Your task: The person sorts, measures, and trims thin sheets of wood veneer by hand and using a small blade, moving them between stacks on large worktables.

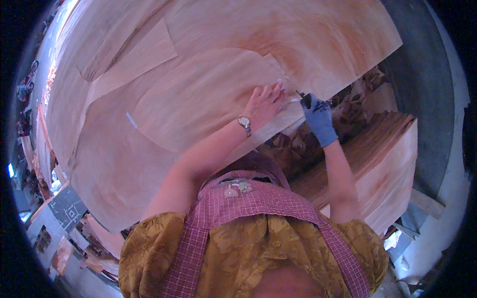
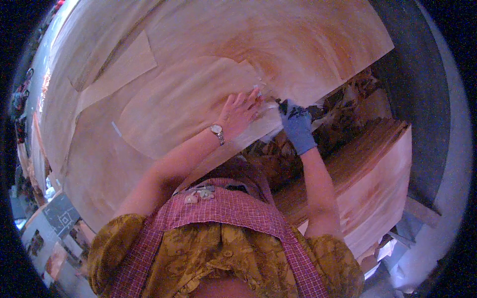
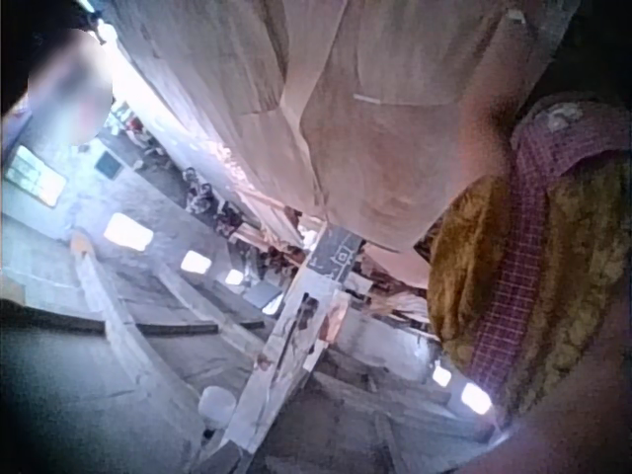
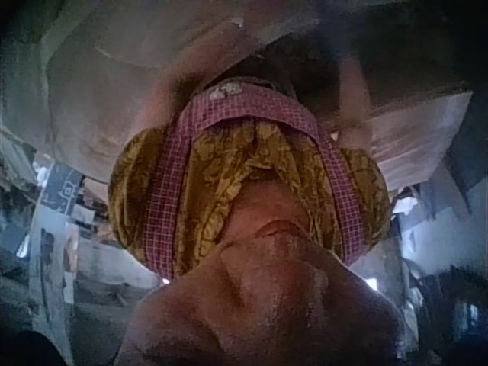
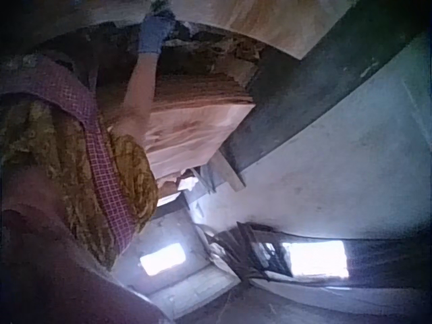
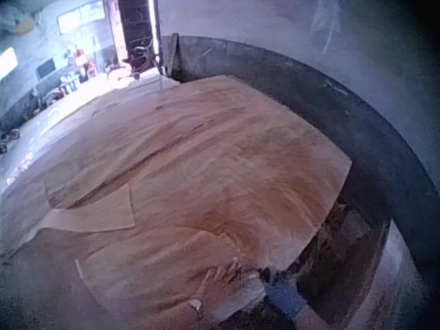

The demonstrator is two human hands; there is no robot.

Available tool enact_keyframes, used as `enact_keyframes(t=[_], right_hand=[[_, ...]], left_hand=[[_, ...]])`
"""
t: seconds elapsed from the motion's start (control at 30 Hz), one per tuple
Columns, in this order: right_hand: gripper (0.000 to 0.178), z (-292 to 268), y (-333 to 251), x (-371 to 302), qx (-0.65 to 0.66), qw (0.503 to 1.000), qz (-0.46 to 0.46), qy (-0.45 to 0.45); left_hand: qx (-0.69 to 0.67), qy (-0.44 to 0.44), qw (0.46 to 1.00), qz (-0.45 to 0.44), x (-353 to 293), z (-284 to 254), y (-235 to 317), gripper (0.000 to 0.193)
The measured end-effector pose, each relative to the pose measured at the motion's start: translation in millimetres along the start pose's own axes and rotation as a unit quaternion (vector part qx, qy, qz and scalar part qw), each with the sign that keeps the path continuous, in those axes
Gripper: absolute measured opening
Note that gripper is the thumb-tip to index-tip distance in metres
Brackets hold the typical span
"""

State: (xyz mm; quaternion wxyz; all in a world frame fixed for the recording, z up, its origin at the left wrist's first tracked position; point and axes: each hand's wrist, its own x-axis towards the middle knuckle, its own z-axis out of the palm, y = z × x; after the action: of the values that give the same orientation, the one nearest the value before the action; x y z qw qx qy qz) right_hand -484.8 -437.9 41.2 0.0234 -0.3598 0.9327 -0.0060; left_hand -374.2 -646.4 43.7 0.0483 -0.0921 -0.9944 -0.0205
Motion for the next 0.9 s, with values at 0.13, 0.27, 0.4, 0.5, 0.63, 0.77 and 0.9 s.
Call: enact_keyframes(t=[0.13, 0.27, 0.4, 0.5, 0.63, 0.77, 0.9], right_hand=[[0.026, -64, 12, 27, 0.489, 0.850, 0.175, -0.089], [0.026, -117, -23, 51, 0.626, 0.738, 0.207, -0.143], [0.020, -97, -81, 99, 0.637, 0.735, 0.154, -0.171], [0.021, -79, -133, 150, 0.688, 0.698, 0.105, -0.169], [0.016, -27, -170, 190, 0.705, 0.679, 0.074, -0.191], [0.016, 12, -176, 204, 0.685, 0.697, 0.115, -0.177], [0.022, 7, -171, 212, 0.630, 0.732, 0.072, -0.248]], left_hand=[[-0.028, 0.011, 1.000, -0.004, 2, 1, -1, 0.047], [-0.201, -0.032, 0.978, -0.032, 3, -10, -14, 0.048], [-0.164, 0.067, 0.974, -0.141, -23, -10, -59, 0.047], [-0.115, 0.169, 0.945, -0.257, -47, -16, -101, 0.047], [-0.181, 0.175, 0.917, -0.309, -55, -8, -127, 0.051], [-0.117, 0.137, 0.962, -0.205, -38, -19, -154, 0.056], [-0.099, 0.097, 0.972, -0.192, -35, -6, -168, 0.056]])
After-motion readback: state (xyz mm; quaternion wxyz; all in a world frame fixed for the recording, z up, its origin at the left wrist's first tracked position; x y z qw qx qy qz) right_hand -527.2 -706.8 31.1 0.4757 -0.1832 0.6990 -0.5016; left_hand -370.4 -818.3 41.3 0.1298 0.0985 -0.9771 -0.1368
